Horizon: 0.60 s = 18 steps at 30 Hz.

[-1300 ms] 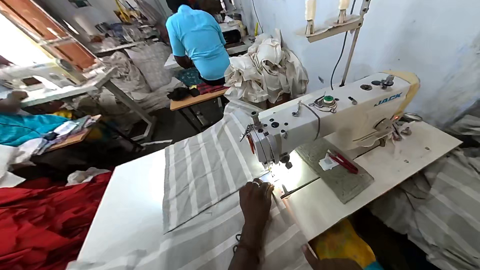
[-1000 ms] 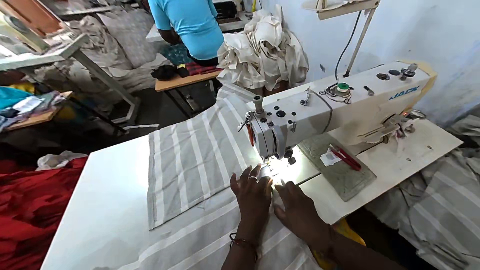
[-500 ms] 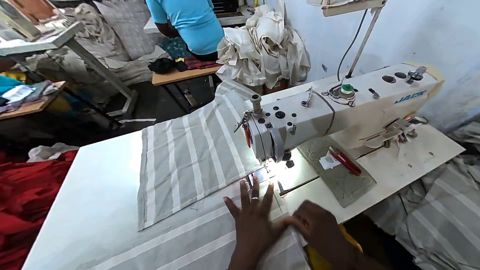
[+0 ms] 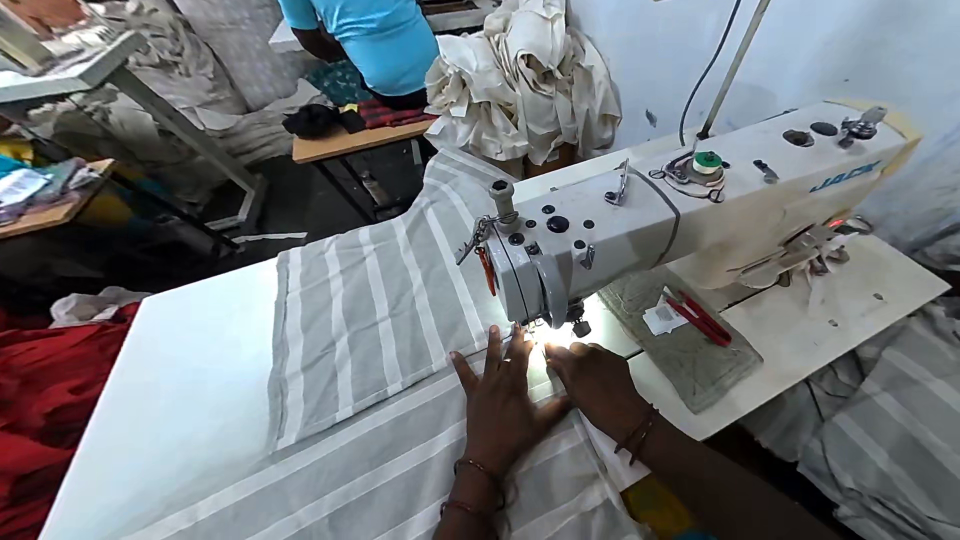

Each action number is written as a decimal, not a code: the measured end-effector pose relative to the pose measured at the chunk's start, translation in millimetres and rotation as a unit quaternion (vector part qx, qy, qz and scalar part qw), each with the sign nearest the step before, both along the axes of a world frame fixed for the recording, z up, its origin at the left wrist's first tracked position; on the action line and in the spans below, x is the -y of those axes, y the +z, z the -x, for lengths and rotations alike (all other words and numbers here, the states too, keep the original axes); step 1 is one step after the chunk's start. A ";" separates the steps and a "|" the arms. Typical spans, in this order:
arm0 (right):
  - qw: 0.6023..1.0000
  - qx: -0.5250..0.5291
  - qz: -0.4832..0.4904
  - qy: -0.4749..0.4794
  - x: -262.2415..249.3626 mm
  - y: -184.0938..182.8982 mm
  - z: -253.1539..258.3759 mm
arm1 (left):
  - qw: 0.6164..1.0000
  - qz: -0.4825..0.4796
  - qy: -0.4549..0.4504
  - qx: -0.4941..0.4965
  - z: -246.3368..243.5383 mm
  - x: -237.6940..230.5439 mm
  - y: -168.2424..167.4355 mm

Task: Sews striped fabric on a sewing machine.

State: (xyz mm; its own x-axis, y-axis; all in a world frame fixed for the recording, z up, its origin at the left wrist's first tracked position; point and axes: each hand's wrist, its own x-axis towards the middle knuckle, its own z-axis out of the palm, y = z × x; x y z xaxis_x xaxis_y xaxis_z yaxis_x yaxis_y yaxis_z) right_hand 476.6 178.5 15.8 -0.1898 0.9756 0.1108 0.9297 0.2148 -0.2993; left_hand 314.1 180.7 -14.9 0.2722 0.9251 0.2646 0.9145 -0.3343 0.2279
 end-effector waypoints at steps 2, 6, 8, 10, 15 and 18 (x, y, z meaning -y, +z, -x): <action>0.998 -0.037 -0.043 -0.003 -2.0 -3.8 -6.1 | 1.000 0.006 0.003 0.002 1.2 -10.8 1.4; 0.989 -0.027 -0.114 -0.091 -1.2 14.4 -65.1 | 0.995 0.102 0.007 -0.005 9.9 -45.3 21.3; 0.983 0.029 -0.105 -0.150 -0.8 29.8 -110.7 | 0.978 0.207 0.010 0.001 14.8 -68.5 49.6; 0.981 0.062 -0.002 -0.185 -4.4 42.3 -148.5 | 0.971 0.236 0.021 0.044 19.1 -91.6 85.8; 0.989 0.050 -0.022 -0.135 -14.2 32.2 -198.5 | 0.975 0.160 -0.004 0.154 37.5 -146.5 58.0; 0.981 0.084 -0.173 -0.038 -33.5 38.5 -169.7 | 0.974 0.081 -0.007 0.210 39.8 -150.1 39.4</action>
